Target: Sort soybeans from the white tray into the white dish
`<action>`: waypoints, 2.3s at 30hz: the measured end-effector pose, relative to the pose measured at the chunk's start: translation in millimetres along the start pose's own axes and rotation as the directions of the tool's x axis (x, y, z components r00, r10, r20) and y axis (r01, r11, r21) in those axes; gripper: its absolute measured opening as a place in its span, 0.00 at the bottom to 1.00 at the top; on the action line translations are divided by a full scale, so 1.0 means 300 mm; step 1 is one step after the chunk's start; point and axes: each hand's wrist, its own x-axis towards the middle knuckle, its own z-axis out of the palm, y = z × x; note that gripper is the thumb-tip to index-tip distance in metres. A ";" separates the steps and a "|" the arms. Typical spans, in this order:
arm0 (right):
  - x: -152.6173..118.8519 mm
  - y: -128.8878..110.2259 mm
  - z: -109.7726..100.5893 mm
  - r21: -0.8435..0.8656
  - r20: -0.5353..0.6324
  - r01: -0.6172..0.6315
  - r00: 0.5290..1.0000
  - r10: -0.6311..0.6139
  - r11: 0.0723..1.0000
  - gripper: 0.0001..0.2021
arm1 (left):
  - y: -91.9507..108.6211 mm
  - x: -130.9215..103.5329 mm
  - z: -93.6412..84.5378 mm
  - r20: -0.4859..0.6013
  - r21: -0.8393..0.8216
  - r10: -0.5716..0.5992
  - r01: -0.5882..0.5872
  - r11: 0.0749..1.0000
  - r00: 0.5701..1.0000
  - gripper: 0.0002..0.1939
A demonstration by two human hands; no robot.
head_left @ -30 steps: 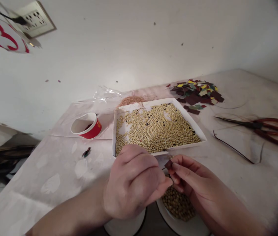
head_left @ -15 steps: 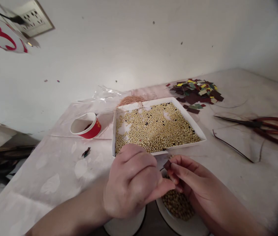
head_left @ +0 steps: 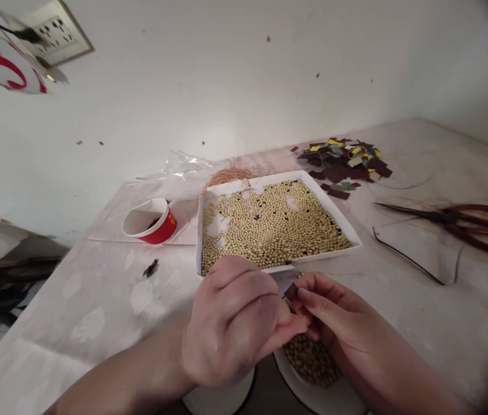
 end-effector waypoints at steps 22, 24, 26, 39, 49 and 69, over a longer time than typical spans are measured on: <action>-0.016 -0.014 0.009 0.052 0.010 0.011 1.000 -0.011 0.999 0.07 | 0.002 -0.019 -0.009 -0.193 0.099 0.168 -0.151 0.984 0.967 0.15; -0.014 -0.016 0.008 0.071 0.009 0.028 1.000 -0.028 0.997 0.06 | 0.001 -0.021 -0.015 -0.197 0.126 0.207 -0.184 0.975 0.958 0.14; -0.014 -0.018 0.006 0.071 0.017 0.038 0.999 -0.039 0.997 0.06 | 0.002 -0.021 -0.027 -0.153 0.155 0.228 -0.204 0.967 0.962 0.14; -0.042 -0.024 -0.031 -0.131 0.057 0.174 0.984 -0.168 0.976 0.03 | -0.001 -0.012 -0.030 -0.125 0.171 0.211 -0.188 0.967 0.970 0.15; -0.057 -0.093 -0.034 -0.411 0.331 0.233 0.939 -0.094 0.881 0.03 | -0.024 0.003 0.027 -0.257 0.041 0.175 -0.170 0.985 0.950 0.25; -0.050 -0.091 -0.084 -0.695 0.512 0.497 0.849 -0.126 0.520 0.06 | -0.037 -0.022 0.037 -0.060 -0.004 0.190 -0.191 0.982 0.980 0.25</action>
